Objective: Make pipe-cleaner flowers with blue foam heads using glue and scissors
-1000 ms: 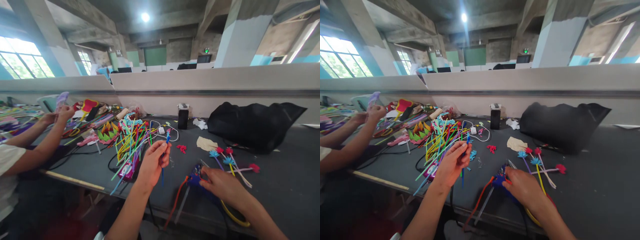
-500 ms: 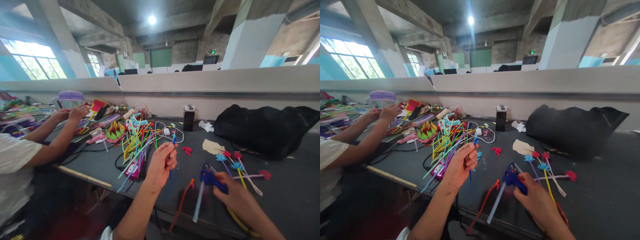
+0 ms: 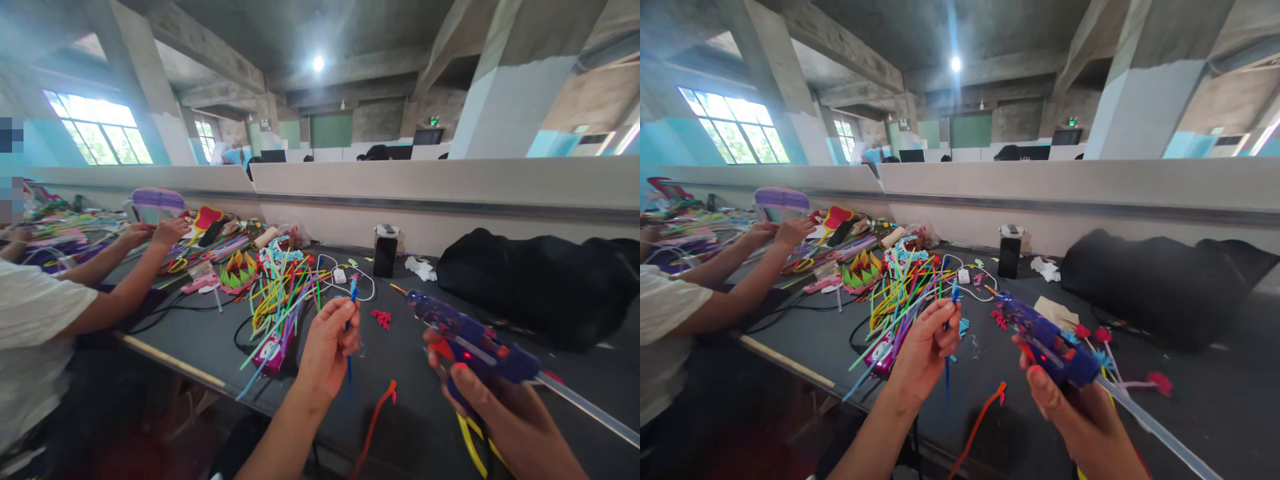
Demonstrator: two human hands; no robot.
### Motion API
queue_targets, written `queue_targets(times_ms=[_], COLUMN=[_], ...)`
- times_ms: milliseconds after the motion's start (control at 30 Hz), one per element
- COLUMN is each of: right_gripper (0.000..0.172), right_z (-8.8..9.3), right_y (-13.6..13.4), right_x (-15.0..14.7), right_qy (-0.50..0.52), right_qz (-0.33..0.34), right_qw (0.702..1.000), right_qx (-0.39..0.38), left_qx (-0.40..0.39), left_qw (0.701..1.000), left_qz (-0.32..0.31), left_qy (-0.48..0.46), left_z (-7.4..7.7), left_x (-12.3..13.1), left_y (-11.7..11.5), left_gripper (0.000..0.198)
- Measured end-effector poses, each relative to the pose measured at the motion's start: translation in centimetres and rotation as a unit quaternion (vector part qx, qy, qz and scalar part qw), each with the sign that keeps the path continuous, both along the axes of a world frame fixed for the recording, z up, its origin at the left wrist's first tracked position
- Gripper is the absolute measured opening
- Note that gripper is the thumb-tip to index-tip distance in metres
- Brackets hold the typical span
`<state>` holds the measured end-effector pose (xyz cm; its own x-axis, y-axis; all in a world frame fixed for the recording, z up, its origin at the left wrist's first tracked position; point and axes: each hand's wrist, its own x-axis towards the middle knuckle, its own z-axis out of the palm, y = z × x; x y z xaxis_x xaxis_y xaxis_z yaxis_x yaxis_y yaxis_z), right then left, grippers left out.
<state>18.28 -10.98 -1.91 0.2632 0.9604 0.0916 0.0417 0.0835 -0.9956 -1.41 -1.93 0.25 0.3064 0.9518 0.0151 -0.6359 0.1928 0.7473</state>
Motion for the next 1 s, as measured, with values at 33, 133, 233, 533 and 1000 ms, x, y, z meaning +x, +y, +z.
queue_targets(times_ms=[33, 133, 233, 533, 1000], right_gripper=[0.037, 0.040, 0.043, 0.039, 0.041], right_z=[0.2, -0.2, -1.5, -1.8, -2.4], right_y=[0.4, 1.2, 1.9, 2.4, 2.3], right_x=[-0.2, -1.0, -1.7, -1.8, -1.3], right_qy=[-0.031, -0.100, -0.139, -0.192, -0.233], right_qz=[0.018, 0.028, -0.013, -0.028, -0.044], right_qw=[0.999, 0.994, 0.989, 0.979, 0.969], right_qx=[0.004, 0.026, 0.040, 0.067, 0.074], left_qx=[0.000, -0.008, -0.020, -0.026, -0.014], left_qw=[1.000, 1.000, 1.000, 1.000, 1.000], left_qz=[0.000, 0.000, 0.000, -0.001, 0.002], left_qy=[-0.001, 0.008, 0.014, -0.006, 0.005], left_z=[0.0, -0.3, -0.5, -0.5, -0.4], left_x=[0.0, 0.0, 0.1, 0.6, 0.7], left_y=[0.1, 0.3, 0.5, 0.4, 0.2], left_gripper=[0.022, 0.024, 0.027, 0.022, 0.022])
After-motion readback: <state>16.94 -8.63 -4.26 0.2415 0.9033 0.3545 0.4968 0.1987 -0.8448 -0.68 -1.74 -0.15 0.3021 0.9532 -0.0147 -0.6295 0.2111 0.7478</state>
